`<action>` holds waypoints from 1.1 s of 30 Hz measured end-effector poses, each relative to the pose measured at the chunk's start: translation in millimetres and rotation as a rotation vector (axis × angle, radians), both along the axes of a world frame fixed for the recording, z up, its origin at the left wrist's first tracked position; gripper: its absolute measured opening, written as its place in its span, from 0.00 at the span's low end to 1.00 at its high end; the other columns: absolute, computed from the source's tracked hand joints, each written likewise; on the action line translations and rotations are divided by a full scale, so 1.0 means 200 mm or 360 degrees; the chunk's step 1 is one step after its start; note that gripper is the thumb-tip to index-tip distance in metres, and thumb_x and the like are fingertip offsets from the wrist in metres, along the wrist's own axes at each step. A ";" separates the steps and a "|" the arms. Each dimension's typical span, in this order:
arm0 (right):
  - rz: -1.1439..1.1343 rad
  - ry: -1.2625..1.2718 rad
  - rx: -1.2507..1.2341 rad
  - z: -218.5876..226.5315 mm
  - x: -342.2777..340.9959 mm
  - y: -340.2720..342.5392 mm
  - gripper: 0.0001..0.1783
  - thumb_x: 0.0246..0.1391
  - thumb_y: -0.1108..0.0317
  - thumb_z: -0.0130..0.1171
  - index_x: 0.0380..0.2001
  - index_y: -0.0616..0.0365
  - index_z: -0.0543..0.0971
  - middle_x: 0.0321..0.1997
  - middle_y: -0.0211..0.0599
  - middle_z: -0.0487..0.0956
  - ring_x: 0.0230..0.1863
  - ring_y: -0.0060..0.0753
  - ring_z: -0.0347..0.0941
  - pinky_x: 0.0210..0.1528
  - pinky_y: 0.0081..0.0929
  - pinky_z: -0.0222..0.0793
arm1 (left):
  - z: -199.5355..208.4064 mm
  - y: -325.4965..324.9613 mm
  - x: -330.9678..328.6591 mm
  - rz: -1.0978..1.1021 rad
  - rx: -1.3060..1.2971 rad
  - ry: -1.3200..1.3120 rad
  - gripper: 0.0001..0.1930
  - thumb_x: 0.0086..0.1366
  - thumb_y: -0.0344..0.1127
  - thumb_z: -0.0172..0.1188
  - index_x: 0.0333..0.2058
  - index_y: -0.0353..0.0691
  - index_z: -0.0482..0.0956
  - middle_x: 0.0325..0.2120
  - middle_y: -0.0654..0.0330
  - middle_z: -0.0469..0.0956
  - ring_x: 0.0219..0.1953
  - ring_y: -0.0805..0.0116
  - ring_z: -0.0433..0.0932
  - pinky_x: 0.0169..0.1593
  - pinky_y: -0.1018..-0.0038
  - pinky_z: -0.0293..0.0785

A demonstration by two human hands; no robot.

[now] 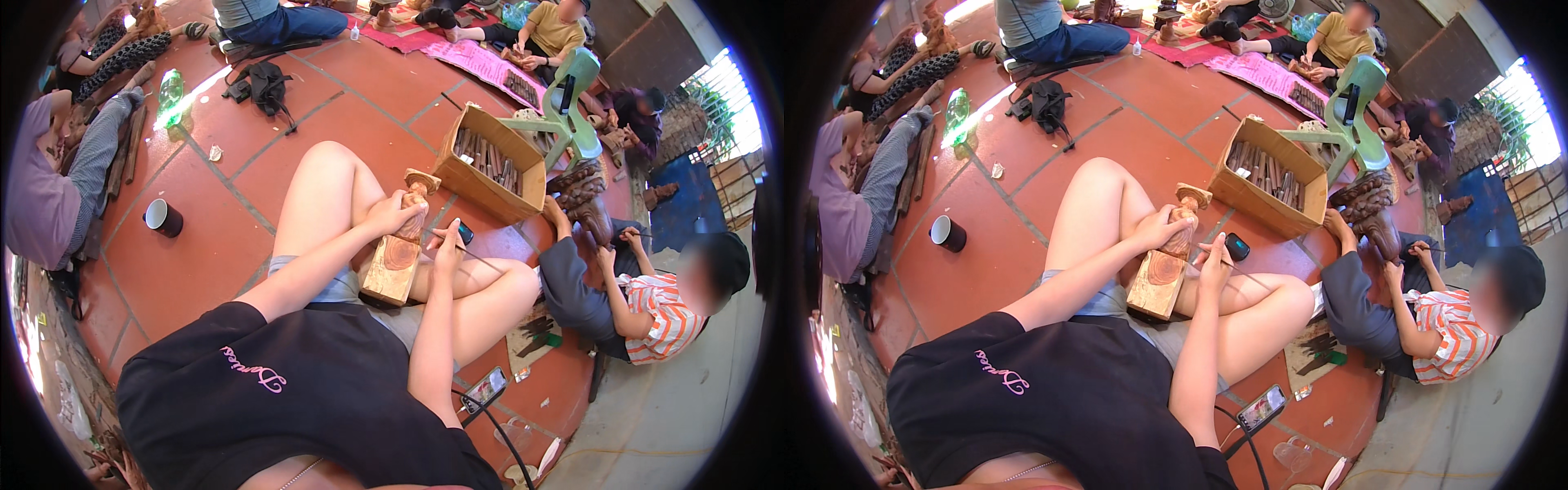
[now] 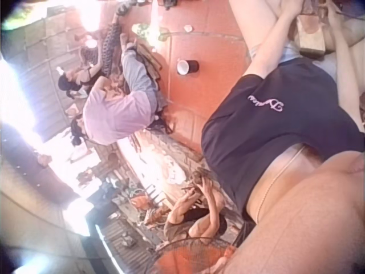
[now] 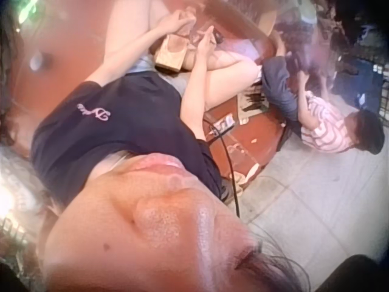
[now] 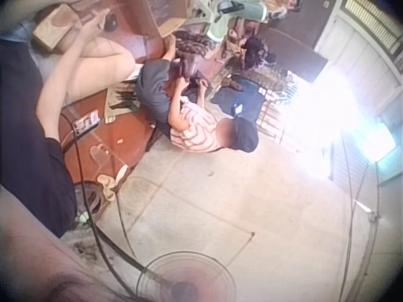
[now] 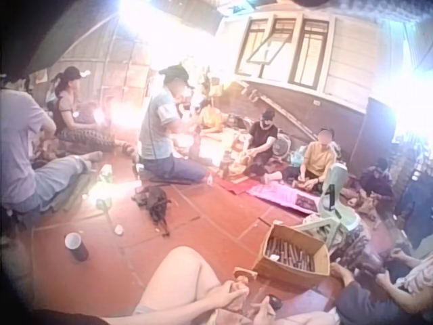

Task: The person carves a wooden figurine using a small knife while sitting on the floor. They hold the wood with one hand and carefully shape it with the other, occasionally adjusting their grip.

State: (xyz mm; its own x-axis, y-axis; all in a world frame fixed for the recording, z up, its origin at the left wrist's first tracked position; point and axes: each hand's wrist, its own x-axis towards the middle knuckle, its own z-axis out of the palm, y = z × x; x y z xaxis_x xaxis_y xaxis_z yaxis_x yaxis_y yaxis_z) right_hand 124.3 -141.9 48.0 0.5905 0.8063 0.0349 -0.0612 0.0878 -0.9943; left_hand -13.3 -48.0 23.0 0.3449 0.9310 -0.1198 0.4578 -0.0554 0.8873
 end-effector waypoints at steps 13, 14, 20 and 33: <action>0.0057 -0.0043 0.0180 -0.03 0.01 -0.01 0.28 0.63 0.47 0.51 0.25 0.64 0.78 0.18 0.29 0.73 0.18 0.19 0.67 0.23 0.17 0.62 | 0.04 -0.01 0.00 -0.0029 0.0012 0.0025 0.43 0.58 0.71 0.51 0.55 0.34 0.66 0.43 0.38 0.77 0.48 0.45 0.77 0.51 0.61 0.71; 0.0095 -0.0192 0.0181 -0.05 0.02 0.00 0.27 0.63 0.47 0.51 0.26 0.64 0.78 0.17 0.28 0.73 0.19 0.18 0.67 0.25 0.17 0.63 | 0.03 -0.01 0.00 -0.0031 0.0028 0.0002 0.44 0.57 0.72 0.50 0.55 0.34 0.66 0.43 0.37 0.77 0.47 0.44 0.77 0.51 0.60 0.71; 0.0280 -0.0583 -0.0471 0.18 0.02 -0.06 0.26 0.62 0.50 0.55 0.23 0.64 0.79 0.12 0.27 0.70 0.15 0.17 0.64 0.20 0.19 0.61 | -0.11 0.06 0.00 0.0015 -0.0032 -0.0402 0.37 0.62 0.65 0.54 0.53 0.33 0.67 0.43 0.43 0.78 0.46 0.56 0.79 0.49 0.66 0.73; 0.0204 -0.0758 -0.0251 0.23 -0.11 0.00 0.23 0.61 0.51 0.57 0.25 0.62 0.80 0.18 0.31 0.77 0.21 0.15 0.68 0.26 0.17 0.63 | -0.02 0.01 -0.08 -0.0023 -0.0453 -0.1211 0.23 0.67 0.46 0.59 0.49 0.31 0.69 0.38 0.55 0.79 0.40 0.73 0.77 0.44 0.77 0.75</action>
